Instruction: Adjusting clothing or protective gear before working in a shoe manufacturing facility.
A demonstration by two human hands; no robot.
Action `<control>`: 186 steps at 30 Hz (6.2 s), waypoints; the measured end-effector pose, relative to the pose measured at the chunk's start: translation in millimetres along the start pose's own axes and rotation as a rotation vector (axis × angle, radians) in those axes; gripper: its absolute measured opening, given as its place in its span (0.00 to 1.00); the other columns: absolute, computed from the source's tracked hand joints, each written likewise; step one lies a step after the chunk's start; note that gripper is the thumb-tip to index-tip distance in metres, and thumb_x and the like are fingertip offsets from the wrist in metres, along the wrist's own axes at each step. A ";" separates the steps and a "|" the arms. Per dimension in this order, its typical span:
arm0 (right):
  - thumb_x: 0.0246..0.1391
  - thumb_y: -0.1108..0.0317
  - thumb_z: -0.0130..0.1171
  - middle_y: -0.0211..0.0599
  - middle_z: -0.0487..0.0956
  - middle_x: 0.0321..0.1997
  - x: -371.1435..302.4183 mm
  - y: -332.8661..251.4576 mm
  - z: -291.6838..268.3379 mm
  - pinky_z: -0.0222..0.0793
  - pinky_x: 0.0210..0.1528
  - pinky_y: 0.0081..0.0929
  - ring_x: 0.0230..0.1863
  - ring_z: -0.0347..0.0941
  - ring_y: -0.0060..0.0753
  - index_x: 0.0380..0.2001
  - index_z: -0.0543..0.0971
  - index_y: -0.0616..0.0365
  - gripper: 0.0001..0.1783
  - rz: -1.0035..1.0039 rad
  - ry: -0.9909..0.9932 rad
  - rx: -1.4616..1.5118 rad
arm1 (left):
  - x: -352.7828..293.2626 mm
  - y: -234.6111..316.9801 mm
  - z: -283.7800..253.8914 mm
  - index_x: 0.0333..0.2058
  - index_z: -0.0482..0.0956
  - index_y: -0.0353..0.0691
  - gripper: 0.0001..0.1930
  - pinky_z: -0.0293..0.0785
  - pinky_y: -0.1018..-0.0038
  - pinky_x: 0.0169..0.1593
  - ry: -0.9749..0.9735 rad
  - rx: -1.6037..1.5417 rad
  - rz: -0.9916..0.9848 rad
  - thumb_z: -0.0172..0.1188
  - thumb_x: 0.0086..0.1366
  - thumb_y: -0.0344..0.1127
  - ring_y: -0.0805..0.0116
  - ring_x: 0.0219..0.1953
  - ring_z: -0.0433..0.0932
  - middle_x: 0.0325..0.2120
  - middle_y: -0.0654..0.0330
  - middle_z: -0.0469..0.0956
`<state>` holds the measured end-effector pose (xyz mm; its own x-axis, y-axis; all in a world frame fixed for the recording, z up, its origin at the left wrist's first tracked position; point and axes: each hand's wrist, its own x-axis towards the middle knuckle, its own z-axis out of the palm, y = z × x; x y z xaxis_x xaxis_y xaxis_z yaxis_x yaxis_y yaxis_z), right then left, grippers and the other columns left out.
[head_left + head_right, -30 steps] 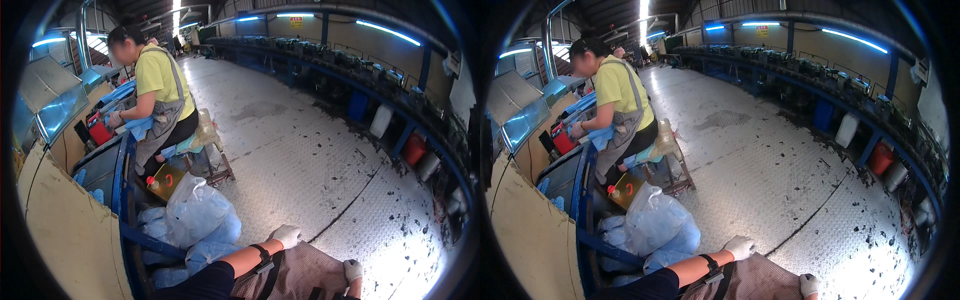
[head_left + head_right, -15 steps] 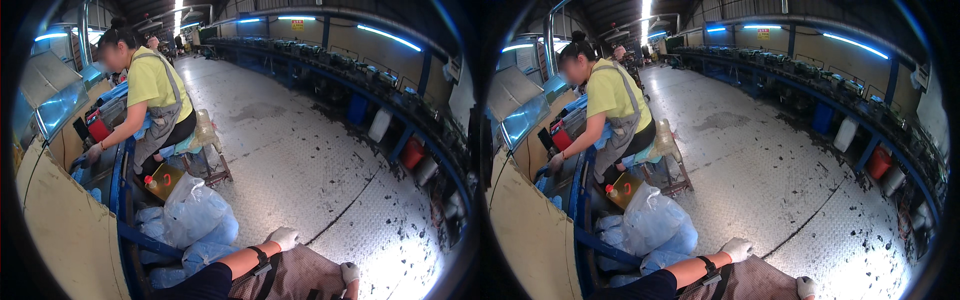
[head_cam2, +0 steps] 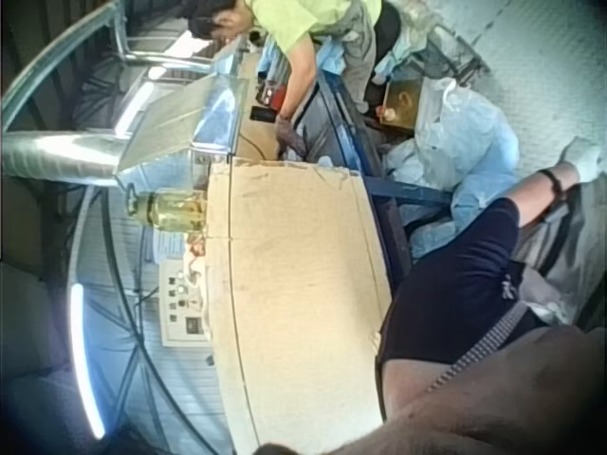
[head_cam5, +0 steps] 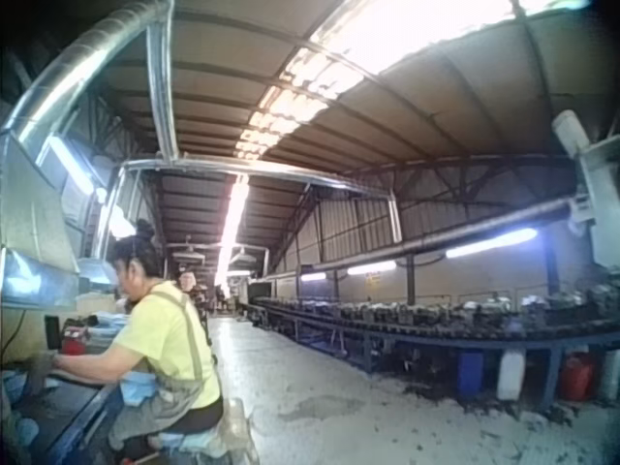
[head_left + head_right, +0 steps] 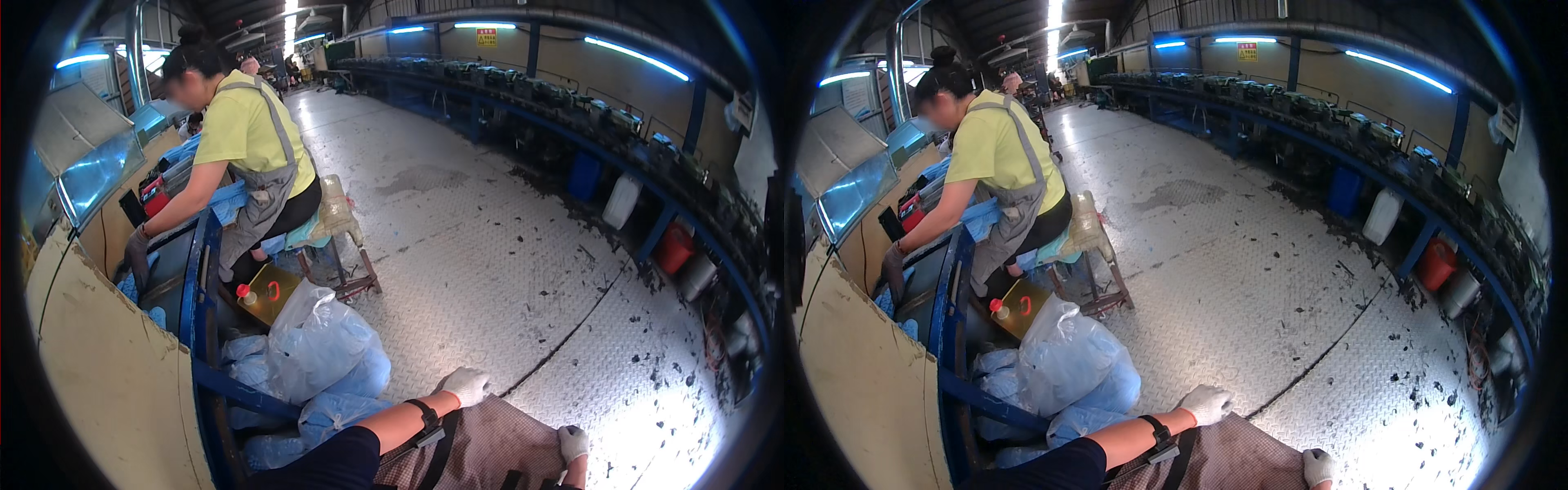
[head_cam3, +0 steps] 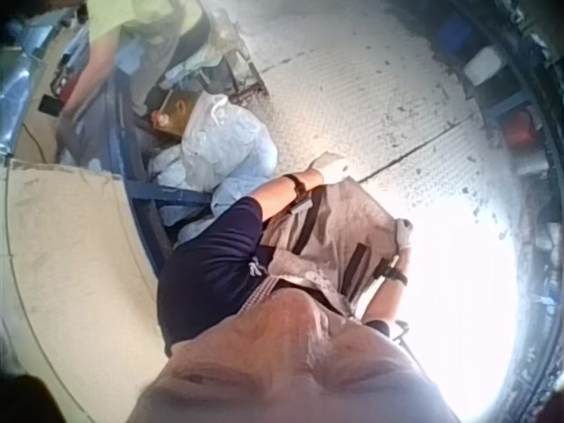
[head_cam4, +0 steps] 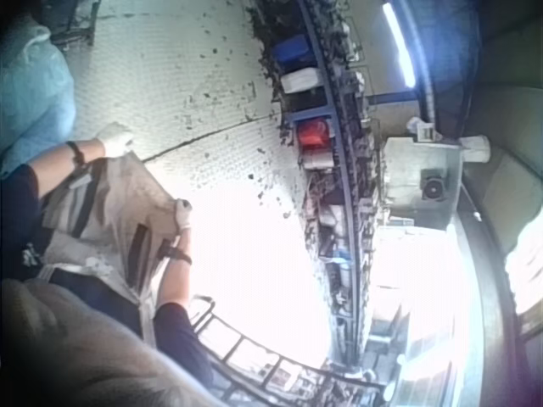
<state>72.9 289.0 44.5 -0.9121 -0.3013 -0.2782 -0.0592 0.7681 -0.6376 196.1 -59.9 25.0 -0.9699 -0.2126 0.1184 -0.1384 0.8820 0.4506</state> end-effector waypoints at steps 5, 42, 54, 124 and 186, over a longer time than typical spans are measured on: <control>0.51 0.56 0.59 0.53 0.84 0.29 -4.9 -8.6 -1.5 0.74 0.41 0.38 0.34 0.82 0.44 0.35 0.84 0.68 0.22 0.005 -0.003 -0.002 | -1.6 1.7 -2.7 0.32 0.77 0.40 0.14 0.75 0.53 0.42 -0.014 0.002 -0.028 0.53 0.67 0.45 0.47 0.35 0.81 0.29 0.49 0.82; 0.59 0.43 0.52 0.48 0.83 0.49 4.9 21.3 -7.1 0.71 0.57 0.41 0.53 0.78 0.51 0.51 0.83 0.50 0.28 0.100 -0.148 -0.113 | 7.0 9.4 15.0 0.27 0.82 0.42 0.13 0.75 0.54 0.42 -0.047 0.012 -0.156 0.58 0.59 0.46 0.45 0.35 0.81 0.29 0.49 0.82; 0.58 0.43 0.54 0.53 0.83 0.47 8.0 12.8 -6.1 0.72 0.56 0.42 0.52 0.79 0.54 0.47 0.84 0.53 0.27 0.097 -0.104 -0.141 | 12.1 7.8 3.3 0.30 0.82 0.41 0.15 0.76 0.55 0.43 -0.090 -0.033 -0.133 0.55 0.61 0.46 0.47 0.36 0.81 0.31 0.50 0.83; 0.61 0.44 0.49 0.51 0.82 0.48 1.3 18.0 -11.5 0.71 0.55 0.45 0.52 0.77 0.56 0.47 0.82 0.53 0.27 0.086 -0.094 -0.140 | 9.5 24.9 9.7 0.34 0.80 0.37 0.10 0.74 0.54 0.45 -0.123 -0.041 -0.174 0.57 0.60 0.37 0.42 0.40 0.79 0.35 0.45 0.80; 0.60 0.44 0.51 0.49 0.83 0.48 2.3 11.2 -11.3 0.72 0.55 0.43 0.53 0.78 0.54 0.46 0.83 0.52 0.26 0.127 -0.087 -0.149 | 9.8 15.2 11.5 0.34 0.80 0.38 0.11 0.74 0.53 0.45 -0.099 -0.054 -0.144 0.58 0.61 0.39 0.42 0.39 0.79 0.34 0.45 0.81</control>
<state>65.6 303.3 44.8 -0.8777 -0.2396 -0.4150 -0.0111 0.8760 -0.4821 182.2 -43.8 22.8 -0.9562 -0.2903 -0.0376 -0.2690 0.8210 0.5035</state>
